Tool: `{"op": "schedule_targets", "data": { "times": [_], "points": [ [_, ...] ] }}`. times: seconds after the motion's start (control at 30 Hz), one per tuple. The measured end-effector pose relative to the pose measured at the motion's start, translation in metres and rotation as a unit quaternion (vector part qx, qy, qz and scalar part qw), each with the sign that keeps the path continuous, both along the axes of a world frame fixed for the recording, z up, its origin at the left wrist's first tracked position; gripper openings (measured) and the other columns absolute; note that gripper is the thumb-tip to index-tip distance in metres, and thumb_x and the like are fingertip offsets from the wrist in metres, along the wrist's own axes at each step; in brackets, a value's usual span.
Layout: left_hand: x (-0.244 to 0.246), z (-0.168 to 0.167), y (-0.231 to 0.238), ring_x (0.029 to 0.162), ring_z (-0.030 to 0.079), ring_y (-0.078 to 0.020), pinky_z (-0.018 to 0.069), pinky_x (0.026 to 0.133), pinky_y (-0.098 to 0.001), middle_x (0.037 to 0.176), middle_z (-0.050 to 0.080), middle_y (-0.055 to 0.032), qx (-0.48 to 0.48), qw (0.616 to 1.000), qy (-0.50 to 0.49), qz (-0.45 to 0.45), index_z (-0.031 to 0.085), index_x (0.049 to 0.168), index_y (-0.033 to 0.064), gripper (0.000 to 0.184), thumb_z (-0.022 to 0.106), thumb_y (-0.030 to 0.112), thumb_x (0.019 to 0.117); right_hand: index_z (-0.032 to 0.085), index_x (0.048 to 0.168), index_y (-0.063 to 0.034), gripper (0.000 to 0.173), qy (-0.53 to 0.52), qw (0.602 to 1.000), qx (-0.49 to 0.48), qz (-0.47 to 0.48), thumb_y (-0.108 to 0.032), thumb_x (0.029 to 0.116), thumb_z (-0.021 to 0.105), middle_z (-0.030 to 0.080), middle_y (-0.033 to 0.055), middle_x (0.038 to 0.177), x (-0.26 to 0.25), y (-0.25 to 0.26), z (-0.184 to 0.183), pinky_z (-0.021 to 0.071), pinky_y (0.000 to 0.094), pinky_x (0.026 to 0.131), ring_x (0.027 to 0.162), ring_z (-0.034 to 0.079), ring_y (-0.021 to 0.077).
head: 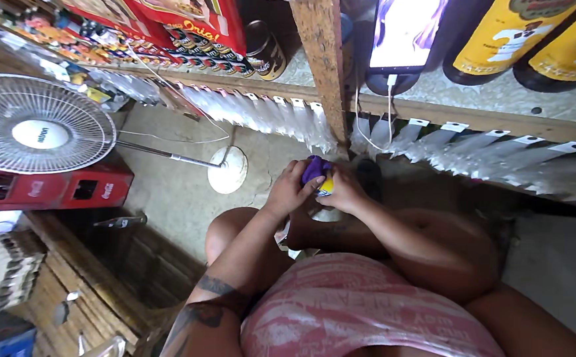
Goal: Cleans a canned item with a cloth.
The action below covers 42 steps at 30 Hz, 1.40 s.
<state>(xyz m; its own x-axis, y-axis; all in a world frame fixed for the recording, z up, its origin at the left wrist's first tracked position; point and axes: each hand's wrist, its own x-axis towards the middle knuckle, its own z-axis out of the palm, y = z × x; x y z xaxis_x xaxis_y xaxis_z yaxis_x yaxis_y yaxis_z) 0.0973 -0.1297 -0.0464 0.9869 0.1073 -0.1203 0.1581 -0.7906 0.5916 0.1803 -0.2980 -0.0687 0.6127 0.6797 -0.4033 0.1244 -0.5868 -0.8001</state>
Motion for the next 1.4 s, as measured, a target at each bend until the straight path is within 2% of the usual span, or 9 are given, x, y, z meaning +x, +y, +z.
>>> {"op": "schedule_targets", "data": {
  "times": [0.17,0.4,0.57,0.73,0.93,1.0,1.13,1.23,1.4],
  "points": [
    [0.002,0.002,0.0,0.1,0.069,-0.0343,0.0573,0.084,-0.0545,0.119,0.066,-0.0196,0.077,0.996,-0.042,0.002,0.063,0.13,0.0026,0.048,0.06,0.041,0.1013,0.042,0.148,-0.0005,0.088,-0.018,1.0,-0.004,0.011,-0.03,0.0777,0.086,0.052,0.0212,0.141,0.0,0.0,0.002,0.0395,0.0497,0.112,0.133,0.049,0.0341],
    [0.004,0.011,0.007,0.095,0.069,-0.0391,0.0561,0.08,-0.0579,0.112,0.068,-0.0207,0.172,0.985,-0.009,0.003,0.068,0.126,0.0066,0.039,0.063,0.035,0.0995,0.041,0.152,-0.0067,0.088,-0.035,0.999,0.024,-0.02,-0.024,0.0781,0.086,0.051,0.0208,0.143,0.001,-0.003,0.005,0.0402,0.0489,0.112,0.135,0.048,0.0341],
    [0.003,0.015,0.011,0.096,0.07,-0.0359,0.0561,0.083,-0.0572,0.11,0.069,-0.018,0.117,0.992,0.045,-0.03,0.069,0.123,0.0065,0.038,0.063,0.036,0.1002,0.041,0.152,-0.0073,0.089,-0.053,0.998,0.014,-0.034,-0.021,0.0769,0.086,0.051,0.0201,0.144,0.005,-0.003,-0.002,0.039,0.0489,0.113,0.136,0.047,0.0344],
    [0.0,0.013,0.015,0.099,0.07,-0.0324,0.0562,0.087,-0.0556,0.112,0.07,-0.0172,0.053,0.996,0.024,-0.073,0.07,0.12,0.0021,0.038,0.064,0.033,0.0997,0.042,0.152,-0.0066,0.088,-0.055,0.997,0.013,-0.046,-0.018,0.0765,0.087,0.05,0.0223,0.144,0.007,-0.003,-0.003,0.0412,0.0515,0.111,0.135,0.048,0.0373],
    [-0.003,0.008,0.016,0.102,0.07,-0.027,0.0556,0.091,-0.0526,0.115,0.07,-0.0145,-0.016,0.998,0.016,-0.064,0.07,0.118,0.0038,0.038,0.064,0.036,0.0993,0.041,0.152,-0.0065,0.089,-0.059,0.998,-0.001,-0.033,-0.02,0.0764,0.087,0.05,0.0218,0.144,0.007,-0.002,-0.004,0.0393,0.0506,0.112,0.136,0.047,0.0364],
    [-0.002,0.009,0.016,0.102,0.07,-0.0259,0.0552,0.092,-0.0519,0.116,0.07,-0.0141,-0.039,0.998,0.031,-0.045,0.067,0.122,0.0039,0.042,0.066,0.038,0.0984,0.042,0.151,-0.0052,0.088,-0.065,0.997,0.005,-0.034,-0.022,0.0766,0.087,0.051,0.0222,0.143,0.007,-0.002,-0.005,0.0395,0.0503,0.112,0.135,0.048,0.0367],
    [0.001,0.009,0.017,0.102,0.07,-0.0278,0.054,0.095,-0.053,0.115,0.07,-0.0158,-0.076,0.992,0.097,0.007,0.046,0.149,0.0071,0.069,0.068,0.045,0.096,0.042,0.151,-0.0045,0.088,-0.071,0.997,0.007,-0.037,-0.022,0.0771,0.087,0.052,0.0231,0.141,0.007,-0.001,-0.004,0.0393,0.0505,0.112,0.134,0.048,0.0371],
    [0.003,0.012,0.018,0.113,0.066,-0.0302,0.0493,0.102,-0.0541,0.124,0.067,-0.0189,-0.086,0.986,0.138,0.023,0.055,0.142,0.0038,0.063,0.069,0.044,0.0955,0.041,0.152,-0.004,0.089,-0.071,0.997,0.002,-0.03,-0.021,0.0773,0.087,0.051,0.0234,0.143,0.007,-0.001,-0.002,0.0386,0.0505,0.113,0.135,0.048,0.0373],
    [0.004,0.014,0.018,0.117,0.064,-0.0297,0.0483,0.103,-0.0533,0.129,0.064,-0.0184,-0.084,0.985,0.15,0.022,0.058,0.138,0.0041,0.056,0.068,0.041,0.0972,0.041,0.152,-0.0043,0.088,-0.07,0.997,-0.004,-0.026,-0.021,0.0779,0.086,0.051,0.0229,0.143,0.007,-0.001,-0.001,0.0396,0.0499,0.112,0.135,0.048,0.0372]
  ]
}}
